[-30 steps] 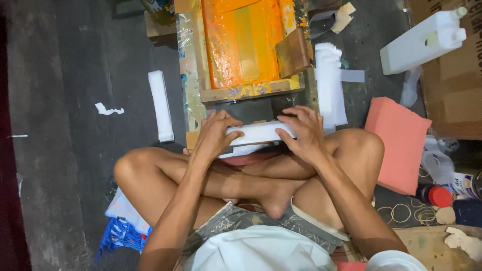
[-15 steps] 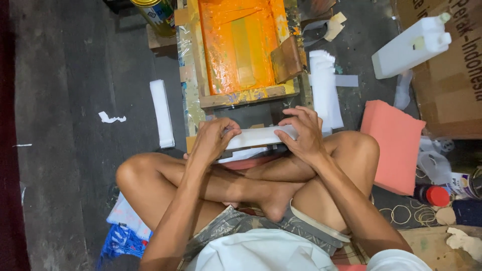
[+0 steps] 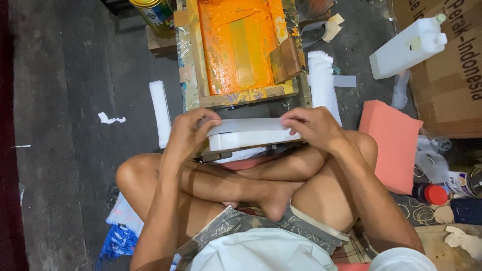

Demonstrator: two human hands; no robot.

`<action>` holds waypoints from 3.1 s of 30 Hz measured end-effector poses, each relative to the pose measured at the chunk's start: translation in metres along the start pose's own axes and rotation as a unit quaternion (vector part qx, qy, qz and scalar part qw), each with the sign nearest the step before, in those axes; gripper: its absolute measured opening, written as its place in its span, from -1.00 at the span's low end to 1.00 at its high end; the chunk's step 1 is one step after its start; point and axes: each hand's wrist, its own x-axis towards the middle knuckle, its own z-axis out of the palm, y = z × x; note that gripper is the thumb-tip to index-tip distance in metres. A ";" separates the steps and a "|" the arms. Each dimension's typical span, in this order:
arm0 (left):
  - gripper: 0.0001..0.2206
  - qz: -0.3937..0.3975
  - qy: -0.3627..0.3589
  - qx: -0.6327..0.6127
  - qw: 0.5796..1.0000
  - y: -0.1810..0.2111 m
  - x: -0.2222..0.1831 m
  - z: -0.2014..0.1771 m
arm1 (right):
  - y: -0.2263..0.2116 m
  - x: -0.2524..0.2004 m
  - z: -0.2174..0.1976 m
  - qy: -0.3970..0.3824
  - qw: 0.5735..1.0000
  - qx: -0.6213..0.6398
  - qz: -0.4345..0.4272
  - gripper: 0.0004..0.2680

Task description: Preparing a screen printing frame by applying tape to the edges and spreading orange ink across the mesh using a squeegee.

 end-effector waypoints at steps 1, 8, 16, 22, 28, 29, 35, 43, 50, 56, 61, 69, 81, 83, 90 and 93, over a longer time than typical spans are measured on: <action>-0.94 -0.001 0.000 0.000 1.000 -0.004 -0.003 -0.002 | 0.007 -0.002 0.001 0.000 1.000 0.000 0.000 -0.92; -0.93 -0.054 0.021 -0.039 0.998 -0.001 -0.008 -0.002 | 0.007 -0.002 0.004 0.038 0.988 0.130 0.073 -0.73; -0.91 -0.072 0.016 -0.035 0.997 0.011 -0.005 0.000 | 0.010 -0.002 0.015 -0.006 0.961 0.271 0.056 -0.75; -0.68 -0.061 -0.118 0.040 0.990 0.046 0.006 0.018 | -0.022 0.003 0.031 0.022 0.987 0.154 -0.047 -0.88; -0.23 0.059 -0.120 0.078 0.988 0.061 0.015 0.044 | -0.050 0.000 0.032 0.027 0.989 0.048 -0.135 -0.86; -0.54 0.066 -0.140 0.036 0.987 0.060 0.015 0.048 | -0.049 -0.001 0.031 0.035 0.988 0.050 -0.141 -0.86; -0.87 -0.030 -0.210 -0.037 0.977 0.067 0.013 0.031 | -0.025 -0.003 0.017 0.074 0.989 0.059 -0.117 -0.88; -0.86 -0.146 -0.190 -0.138 0.961 0.018 -0.006 -0.004 | 0.001 -0.018 -0.004 0.130 0.985 0.101 -0.048 -0.89; -0.78 -0.170 -0.148 -0.136 0.965 0.007 -0.007 -0.009 | 0.006 -0.018 -0.001 0.089 0.965 0.246 0.024 -0.80; -0.69 -0.140 -0.115 -0.143 0.973 0.022 -0.008 -0.009 | 0.006 -0.020 -0.004 0.097 0.965 0.245 0.004 -0.87; -0.62 -0.081 -0.087 -0.085 0.989 0.025 -0.008 -0.009 | -0.009 -0.018 -0.001 0.095 0.925 0.368 0.028 -0.79; -0.33 -0.041 -0.144 -0.029 0.988 0.054 -0.002 0.003 | -0.035 -0.007 0.014 0.040 0.983 0.176 0.016 -0.64; -0.84 -0.037 -0.168 -0.063 0.983 0.056 0.010 0.018 | -0.023 -0.003 0.009 0.126 0.982 0.141 -0.025 -0.90; -0.85 -0.055 -0.158 -0.078 0.983 0.039 0.005 0.010 | -0.012 -0.009 0.001 0.140 0.977 0.159 0.004 -0.89; -0.84 -0.159 -0.079 -0.156 0.972 -0.010 -0.008 -0.007 | 0.000 -0.017 -0.009 0.177 0.965 0.187 0.038 -0.88; -0.83 -0.138 -0.061 -0.188 0.971 -0.004 -0.009 -0.009 | -0.005 -0.013 -0.004 0.178 0.936 0.303 0.026 -0.73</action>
